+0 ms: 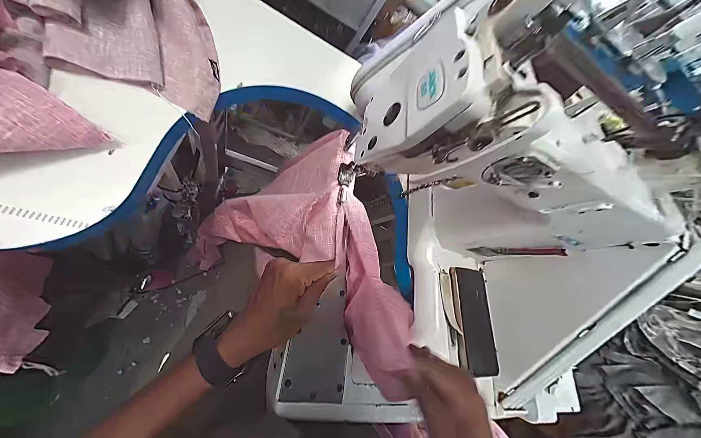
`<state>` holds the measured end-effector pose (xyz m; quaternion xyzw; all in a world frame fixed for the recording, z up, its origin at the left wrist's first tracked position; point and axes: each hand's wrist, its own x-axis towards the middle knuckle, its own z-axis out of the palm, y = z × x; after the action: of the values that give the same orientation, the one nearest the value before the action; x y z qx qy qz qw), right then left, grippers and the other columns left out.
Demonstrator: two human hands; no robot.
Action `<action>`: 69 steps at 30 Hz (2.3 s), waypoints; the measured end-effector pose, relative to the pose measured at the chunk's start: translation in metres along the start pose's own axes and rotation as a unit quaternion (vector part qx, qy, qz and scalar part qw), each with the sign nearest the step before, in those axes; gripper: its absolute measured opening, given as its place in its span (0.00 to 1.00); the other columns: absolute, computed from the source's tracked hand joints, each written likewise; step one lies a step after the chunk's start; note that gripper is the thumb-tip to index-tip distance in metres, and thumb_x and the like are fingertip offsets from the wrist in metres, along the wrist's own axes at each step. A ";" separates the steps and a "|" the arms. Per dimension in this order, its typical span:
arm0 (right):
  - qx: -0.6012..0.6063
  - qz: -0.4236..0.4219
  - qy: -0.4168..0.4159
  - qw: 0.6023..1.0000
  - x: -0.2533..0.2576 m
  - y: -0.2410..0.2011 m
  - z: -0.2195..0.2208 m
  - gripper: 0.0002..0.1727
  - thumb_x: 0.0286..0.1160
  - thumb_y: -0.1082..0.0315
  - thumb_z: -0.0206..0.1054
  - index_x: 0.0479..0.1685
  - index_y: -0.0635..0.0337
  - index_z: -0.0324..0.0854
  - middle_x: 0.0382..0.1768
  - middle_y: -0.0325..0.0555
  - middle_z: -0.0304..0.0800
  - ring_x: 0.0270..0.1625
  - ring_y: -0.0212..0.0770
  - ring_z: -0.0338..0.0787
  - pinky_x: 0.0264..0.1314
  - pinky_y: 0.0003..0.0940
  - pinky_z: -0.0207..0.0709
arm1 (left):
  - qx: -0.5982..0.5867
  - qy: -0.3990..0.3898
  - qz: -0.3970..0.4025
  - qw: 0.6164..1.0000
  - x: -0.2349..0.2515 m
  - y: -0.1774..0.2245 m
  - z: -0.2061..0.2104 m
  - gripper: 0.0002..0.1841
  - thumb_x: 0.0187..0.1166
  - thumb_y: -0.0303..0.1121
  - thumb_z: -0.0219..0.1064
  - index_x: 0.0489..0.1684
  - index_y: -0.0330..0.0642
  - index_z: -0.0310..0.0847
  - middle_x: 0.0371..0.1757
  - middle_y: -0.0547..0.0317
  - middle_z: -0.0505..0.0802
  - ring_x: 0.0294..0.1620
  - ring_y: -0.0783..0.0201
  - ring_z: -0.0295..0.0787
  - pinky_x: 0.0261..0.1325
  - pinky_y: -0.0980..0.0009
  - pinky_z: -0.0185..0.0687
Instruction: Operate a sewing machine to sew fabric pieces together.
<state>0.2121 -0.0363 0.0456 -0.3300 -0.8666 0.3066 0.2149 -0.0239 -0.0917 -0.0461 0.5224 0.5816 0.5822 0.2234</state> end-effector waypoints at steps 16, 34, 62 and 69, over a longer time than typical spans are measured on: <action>-0.324 -0.143 -0.047 0.934 0.067 -0.036 0.059 0.11 0.75 0.70 0.63 0.28 0.63 0.87 0.16 0.46 0.84 0.13 0.38 0.82 0.13 0.28 0.71 | 0.063 0.137 0.028 0.988 0.008 -0.011 0.025 0.16 0.82 0.31 0.57 0.42 0.34 0.94 0.15 0.59 0.86 0.13 0.68 0.79 0.19 0.72 0.71; -0.329 -0.011 -0.237 0.914 0.067 -0.056 0.043 0.15 0.69 0.63 0.71 0.23 0.67 0.85 0.15 0.53 0.83 0.19 0.54 0.89 0.20 0.49 0.77 | 0.063 0.022 -0.023 0.998 0.021 -0.010 0.012 0.19 0.81 0.28 0.56 0.63 0.30 0.88 0.12 0.55 0.81 0.12 0.57 0.78 0.19 0.61 0.73; -0.238 -0.222 0.175 0.929 0.082 0.000 0.093 0.07 0.74 0.69 0.68 0.32 0.56 0.91 0.36 0.49 0.88 0.42 0.30 0.88 0.49 0.12 0.78 | -0.001 0.060 -0.028 0.998 0.019 -0.011 0.017 0.12 0.76 0.26 0.58 0.25 0.37 0.86 0.15 0.57 0.82 0.18 0.64 0.80 0.25 0.68 0.72; -0.210 -0.236 0.222 0.922 0.100 0.022 0.105 0.11 0.75 0.73 0.66 0.27 0.61 0.91 0.39 0.50 0.98 0.49 0.36 0.95 0.59 0.20 0.82 | 0.138 0.183 0.061 0.971 0.029 -0.021 0.035 0.12 0.74 0.25 0.61 0.20 0.38 0.87 0.14 0.59 0.78 0.18 0.63 0.76 0.25 0.73 0.69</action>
<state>0.0921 0.0064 -0.0277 -0.2129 -0.8941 -0.0232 0.3934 -0.0107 -0.0461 -0.0632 0.4674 0.6542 0.5946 0.0027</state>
